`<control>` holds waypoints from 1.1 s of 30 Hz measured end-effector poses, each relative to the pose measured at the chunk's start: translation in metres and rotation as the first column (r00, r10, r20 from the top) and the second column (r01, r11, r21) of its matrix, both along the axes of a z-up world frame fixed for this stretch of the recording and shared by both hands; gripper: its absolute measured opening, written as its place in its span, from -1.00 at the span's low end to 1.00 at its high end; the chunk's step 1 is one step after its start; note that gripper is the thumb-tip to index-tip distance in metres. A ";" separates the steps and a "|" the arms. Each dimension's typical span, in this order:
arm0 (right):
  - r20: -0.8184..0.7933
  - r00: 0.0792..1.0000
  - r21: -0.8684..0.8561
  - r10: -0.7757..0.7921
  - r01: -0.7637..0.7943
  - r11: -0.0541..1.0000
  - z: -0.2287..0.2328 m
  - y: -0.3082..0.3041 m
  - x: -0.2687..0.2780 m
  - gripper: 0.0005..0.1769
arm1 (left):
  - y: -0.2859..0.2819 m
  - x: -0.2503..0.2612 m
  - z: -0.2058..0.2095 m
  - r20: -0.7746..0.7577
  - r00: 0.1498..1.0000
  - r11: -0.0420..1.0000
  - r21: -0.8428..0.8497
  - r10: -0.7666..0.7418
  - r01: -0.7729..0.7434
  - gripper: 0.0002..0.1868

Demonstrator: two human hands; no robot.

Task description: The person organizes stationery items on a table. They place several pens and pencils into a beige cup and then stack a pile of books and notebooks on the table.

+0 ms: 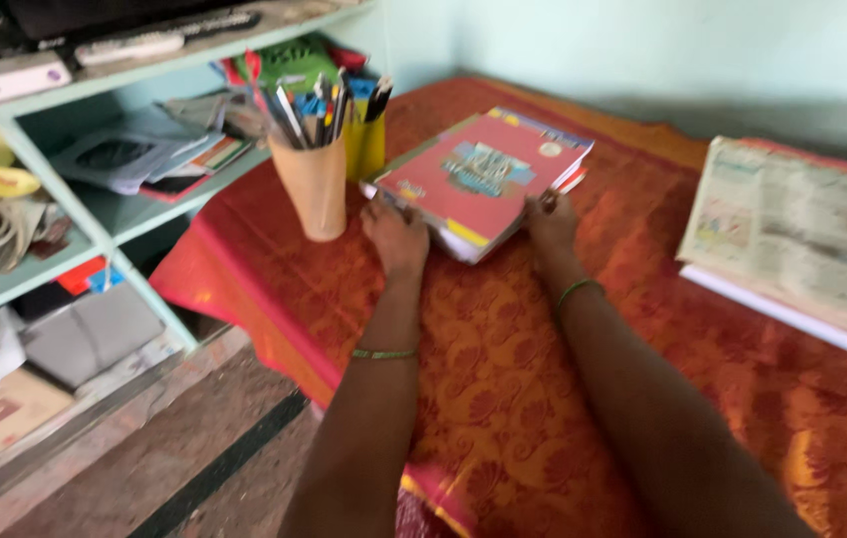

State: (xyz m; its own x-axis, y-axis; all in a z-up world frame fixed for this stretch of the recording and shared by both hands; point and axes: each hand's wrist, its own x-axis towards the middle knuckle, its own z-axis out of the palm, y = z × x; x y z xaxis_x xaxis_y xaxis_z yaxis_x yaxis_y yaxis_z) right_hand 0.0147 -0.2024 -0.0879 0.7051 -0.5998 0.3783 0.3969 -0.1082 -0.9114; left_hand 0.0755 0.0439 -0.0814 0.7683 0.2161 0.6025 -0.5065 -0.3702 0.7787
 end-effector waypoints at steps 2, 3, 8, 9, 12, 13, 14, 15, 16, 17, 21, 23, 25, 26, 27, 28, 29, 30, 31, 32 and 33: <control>-0.045 0.996 -0.015 -0.079 0.078 0.997 -0.009 -0.004 0.006 -0.66 | 0.001 0.006 -0.008 0.032 0.999 0.998 0.061 0.005 -0.007 -0.32; -0.010 0.998 0.004 -0.070 0.070 0.998 -0.012 -0.005 0.008 -0.66 | -0.001 0.007 -0.012 0.036 0.999 0.998 0.067 0.002 -0.004 -0.31; -0.003 0.996 0.017 -0.093 0.093 0.996 -0.011 0.000 0.007 -0.68 | -0.003 0.012 -0.021 0.111 0.994 0.996 0.086 0.012 -0.022 -0.25; -0.012 0.994 0.004 -0.112 0.112 0.994 -0.008 0.002 0.007 -0.68 | -0.002 0.011 -0.022 0.093 0.996 0.993 0.112 0.012 -0.023 -0.23; 0.045 0.995 -0.056 -0.089 0.092 0.994 -0.006 0.002 -0.001 -0.73 | -0.005 0.009 -0.025 0.016 0.999 0.998 0.052 -0.039 0.038 -0.17; 0.060 0.992 -0.116 -0.108 0.114 0.987 -0.005 0.001 -0.002 -0.73 | -0.006 0.007 -0.024 -0.016 0.998 0.998 0.010 -0.068 0.068 -0.15; 0.067 0.991 -0.175 -0.120 0.130 0.976 -0.007 0.000 0.000 -0.73 | -0.006 0.006 -0.026 -0.034 0.996 0.996 0.032 -0.081 0.082 -0.12; 0.074 0.989 -0.234 -0.132 0.146 0.961 -0.010 0.000 0.001 -0.73 | -0.007 0.004 -0.027 -0.052 0.994 0.994 0.053 -0.094 0.097 -0.09; 0.052 0.989 -0.237 -0.136 0.145 0.961 -0.010 -0.001 0.003 -0.75 | -0.008 0.006 -0.022 -0.061 0.993 0.992 0.068 -0.104 0.108 -0.06; 0.030 0.990 -0.240 -0.141 0.144 0.960 -0.012 0.000 0.003 -0.77 | -0.005 0.004 -0.022 -0.034 0.993 0.990 0.082 -0.115 0.117 -0.01; 0.036 0.964 -0.411 -0.262 0.254 0.876 -0.014 -0.001 0.002 -0.76 | 0.001 -0.020 0.002 -0.168 0.962 0.970 0.077 -0.218 0.233 0.22; 0.052 0.946 -0.455 -0.321 0.308 0.836 -0.016 0.000 0.002 -0.68 | 0.011 -0.035 0.021 -0.321 0.917 0.950 0.118 -0.239 0.289 0.35; 0.048 0.918 -0.494 -0.393 0.364 0.789 -0.017 -0.001 0.003 -0.62 | 0.014 -0.049 0.038 -0.428 0.882 0.917 0.238 -0.195 0.319 0.49; 0.036 0.900 -0.517 -0.434 0.389 0.763 -0.017 0.000 0.003 -0.62 | 0.015 -0.055 0.042 -0.426 0.888 0.911 0.273 -0.172 0.308 0.53; 0.025 0.880 -0.539 -0.474 0.412 0.735 -0.017 0.001 0.002 -0.61 | 0.015 -0.059 0.045 -0.423 0.894 0.904 0.307 -0.150 0.297 0.57; 0.034 0.883 -0.555 -0.467 0.405 0.726 -0.016 0.003 0.000 -0.60 | 0.016 -0.062 0.046 -0.420 0.899 0.894 0.345 -0.124 0.285 0.60; 0.042 0.887 -0.572 -0.460 0.399 0.717 -0.012 0.005 -0.004 -0.58 | 0.015 -0.064 0.047 -0.414 0.902 0.891 0.353 -0.126 0.286 0.60; 0.050 0.891 -0.587 -0.450 0.391 0.709 -0.009 0.009 -0.007 -0.57 | 0.015 -0.064 0.048 -0.408 0.905 0.888 0.362 -0.123 0.284 0.60; 0.002 0.906 -0.576 -0.424 0.347 0.740 -0.007 0.012 -0.011 -0.55 | 0.015 -0.064 0.046 -0.402 0.908 0.884 0.371 -0.121 0.283 0.60; -0.043 0.917 -0.562 -0.397 0.306 0.769 -0.004 0.014 -0.015 -0.53 | 0.015 -0.064 0.046 -0.396 0.911 0.885 0.376 -0.115 0.275 0.59; -0.087 0.926 -0.545 -0.367 0.264 0.795 -0.002 0.015 -0.018 -0.51 | 0.016 -0.063 0.045 -0.390 0.915 0.886 0.380 -0.108 0.267 0.59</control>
